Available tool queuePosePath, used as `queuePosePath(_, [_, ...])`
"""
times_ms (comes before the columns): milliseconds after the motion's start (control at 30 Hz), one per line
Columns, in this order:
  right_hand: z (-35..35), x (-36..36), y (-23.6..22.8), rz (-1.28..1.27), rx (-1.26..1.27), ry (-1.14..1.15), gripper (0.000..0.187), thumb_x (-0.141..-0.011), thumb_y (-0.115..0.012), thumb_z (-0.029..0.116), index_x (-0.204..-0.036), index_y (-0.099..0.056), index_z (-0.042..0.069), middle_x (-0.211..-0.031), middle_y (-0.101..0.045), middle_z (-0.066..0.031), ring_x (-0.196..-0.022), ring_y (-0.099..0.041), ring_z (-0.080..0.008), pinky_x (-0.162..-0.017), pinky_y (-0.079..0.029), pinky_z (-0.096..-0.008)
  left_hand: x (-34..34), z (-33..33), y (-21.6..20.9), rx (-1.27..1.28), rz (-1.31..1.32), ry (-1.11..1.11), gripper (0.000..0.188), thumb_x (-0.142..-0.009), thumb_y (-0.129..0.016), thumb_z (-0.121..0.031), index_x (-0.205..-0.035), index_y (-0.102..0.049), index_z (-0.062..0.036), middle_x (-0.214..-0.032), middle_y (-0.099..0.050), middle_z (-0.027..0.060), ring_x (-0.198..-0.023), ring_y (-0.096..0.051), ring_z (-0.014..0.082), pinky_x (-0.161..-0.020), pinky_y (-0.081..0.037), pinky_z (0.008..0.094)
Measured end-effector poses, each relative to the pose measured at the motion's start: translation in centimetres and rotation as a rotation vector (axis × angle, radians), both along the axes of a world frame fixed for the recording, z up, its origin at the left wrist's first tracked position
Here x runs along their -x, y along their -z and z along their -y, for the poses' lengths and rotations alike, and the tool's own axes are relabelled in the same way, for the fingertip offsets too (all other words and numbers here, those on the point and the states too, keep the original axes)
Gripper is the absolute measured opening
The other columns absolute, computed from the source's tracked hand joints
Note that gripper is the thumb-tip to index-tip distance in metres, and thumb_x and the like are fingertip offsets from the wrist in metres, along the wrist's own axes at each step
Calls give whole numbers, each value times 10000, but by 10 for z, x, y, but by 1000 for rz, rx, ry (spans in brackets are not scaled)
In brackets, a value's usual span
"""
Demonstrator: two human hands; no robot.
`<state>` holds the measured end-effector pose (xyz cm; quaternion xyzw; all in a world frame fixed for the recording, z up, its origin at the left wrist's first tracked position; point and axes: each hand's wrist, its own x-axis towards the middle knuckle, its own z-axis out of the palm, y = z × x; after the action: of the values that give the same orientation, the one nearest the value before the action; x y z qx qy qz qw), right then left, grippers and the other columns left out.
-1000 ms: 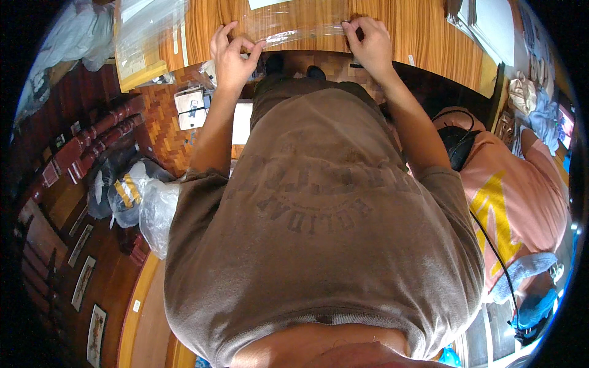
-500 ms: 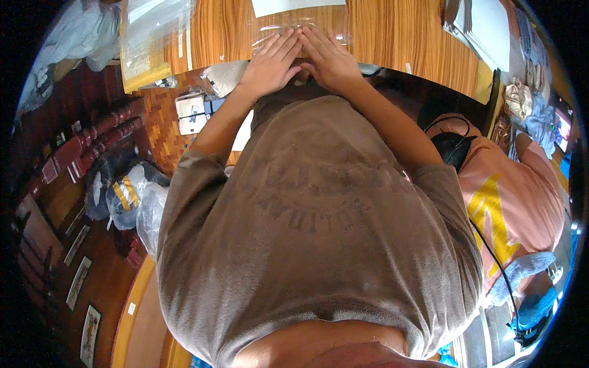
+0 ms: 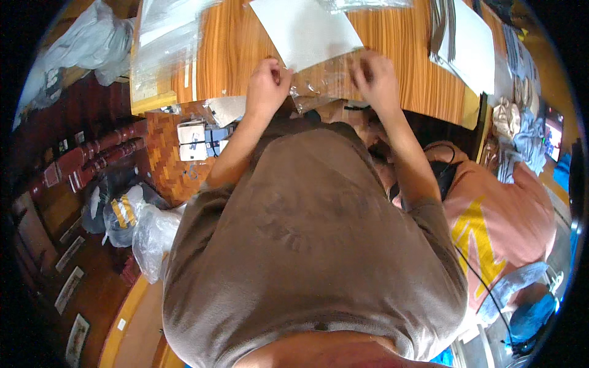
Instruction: The person places white fabric squares into clear plastic sleeves one at a time and stacks the filled sleeves on a table.
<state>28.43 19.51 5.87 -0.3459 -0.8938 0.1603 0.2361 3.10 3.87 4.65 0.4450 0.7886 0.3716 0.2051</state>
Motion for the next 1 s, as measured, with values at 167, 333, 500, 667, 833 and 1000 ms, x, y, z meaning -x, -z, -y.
queuePosePath(167, [-59, 45, 11, 108, 633, 308, 569, -907, -797, 496, -1134, -763, -25, -980, -777, -177, -932, -735, -313, -839, -565, -423, 1, -35, 2, 37, -127, -39, 495, -921, -830, -254, -1271, -616, 22, -1061, -726, 176, -868, -728, 239, -713, -584, 404])
queuePosePath(333, [-18, 81, -40, 1, 918, 154, 411, -1008, -756, 368, -1131, -771, -24, -921, -785, -118, -847, -703, -158, -770, -548, -332, 37, -21, -37, -174, 826, -374, 656, -1000, -765, -246, -1493, -465, 65, -1242, -702, 189, -1071, -722, 219, -751, -637, 386])
queuePosePath(500, [70, 120, -39, -420, 1106, -88, 257, -1051, -729, 247, -1095, -746, -5, -966, -743, -33, -886, -662, -120, -785, -535, -298, 116, 43, -39, -123, 921, -177, 530, -1049, -703, -191, -1493, -528, 38, -1261, -713, 107, -1086, -696, 168, -827, -620, 325])
queuePosePath(667, [54, 228, -31, -239, 959, -355, 333, -1007, -762, 309, -1111, -729, -6, -985, -742, -117, -914, -690, -214, -810, -550, -360, 225, 178, -84, -177, 363, -604, 375, -1052, -684, -152, -1396, -628, -14, -1205, -737, 101, -1054, -702, 165, -898, -584, 335])
queuePosePath(833, [9, 444, -33, -283, 109, -385, 480, -897, -828, 289, -1299, -676, 76, -1368, -639, -219, -1273, -588, -435, -1048, -499, -511, 298, 302, -134, -423, 363, -1099, 294, -1073, -654, -154, -1342, -611, -42, -1139, -743, 62, -840, -698, 124, -551, -530, 270])
queuePosePath(1000, [-9, 541, 11, 209, -267, -463, 635, -981, -704, 445, -1492, -535, 107, -1510, -524, -262, -1425, -470, -512, -1180, -387, -612, 324, 303, -161, -474, 366, -1134, 317, -1073, -657, -170, -1351, -567, -47, -1150, -726, 75, -738, -659, 100, -418, -389, 245])
